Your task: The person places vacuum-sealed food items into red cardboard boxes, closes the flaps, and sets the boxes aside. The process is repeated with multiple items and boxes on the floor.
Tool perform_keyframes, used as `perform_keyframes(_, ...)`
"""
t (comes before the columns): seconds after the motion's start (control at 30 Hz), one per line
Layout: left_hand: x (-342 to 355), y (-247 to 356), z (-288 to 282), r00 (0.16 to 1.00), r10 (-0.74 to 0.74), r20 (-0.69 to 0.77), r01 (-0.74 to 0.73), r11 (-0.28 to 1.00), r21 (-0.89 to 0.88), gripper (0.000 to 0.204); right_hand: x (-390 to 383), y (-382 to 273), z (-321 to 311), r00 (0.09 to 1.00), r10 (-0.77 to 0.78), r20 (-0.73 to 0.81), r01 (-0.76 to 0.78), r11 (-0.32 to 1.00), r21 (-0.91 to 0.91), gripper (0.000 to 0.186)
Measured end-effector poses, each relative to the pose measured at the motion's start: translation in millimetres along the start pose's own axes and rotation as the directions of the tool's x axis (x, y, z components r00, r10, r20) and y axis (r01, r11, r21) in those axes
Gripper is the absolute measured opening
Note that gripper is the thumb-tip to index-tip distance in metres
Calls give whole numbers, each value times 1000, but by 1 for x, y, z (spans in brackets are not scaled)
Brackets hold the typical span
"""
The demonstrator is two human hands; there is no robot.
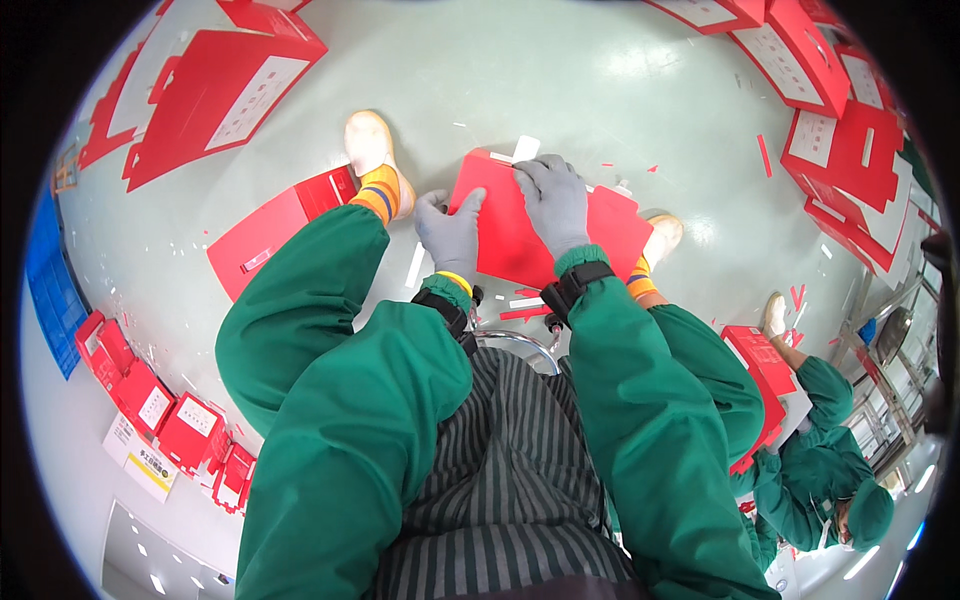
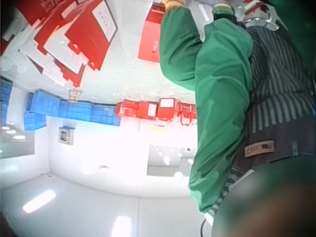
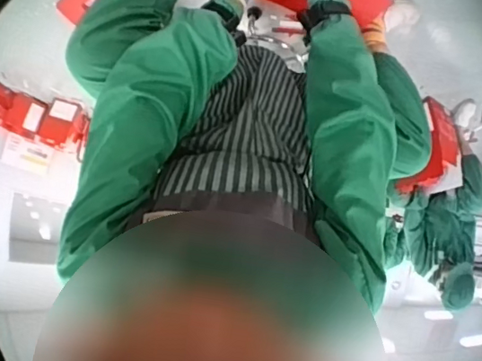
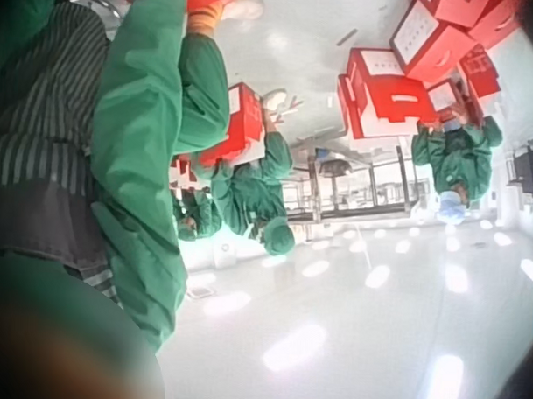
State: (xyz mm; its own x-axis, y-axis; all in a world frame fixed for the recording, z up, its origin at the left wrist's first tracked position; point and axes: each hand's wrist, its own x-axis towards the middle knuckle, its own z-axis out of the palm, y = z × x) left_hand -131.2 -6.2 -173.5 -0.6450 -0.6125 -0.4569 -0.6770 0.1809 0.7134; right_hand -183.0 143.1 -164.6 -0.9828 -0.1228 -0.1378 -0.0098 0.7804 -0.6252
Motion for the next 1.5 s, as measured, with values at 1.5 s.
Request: perform_keyframes(1.5, 10, 3, -5, 956, -17, 294, -121, 888, 444, 72, -50, 76, -89, 999, 48, 20, -47, 997, -61, 44)
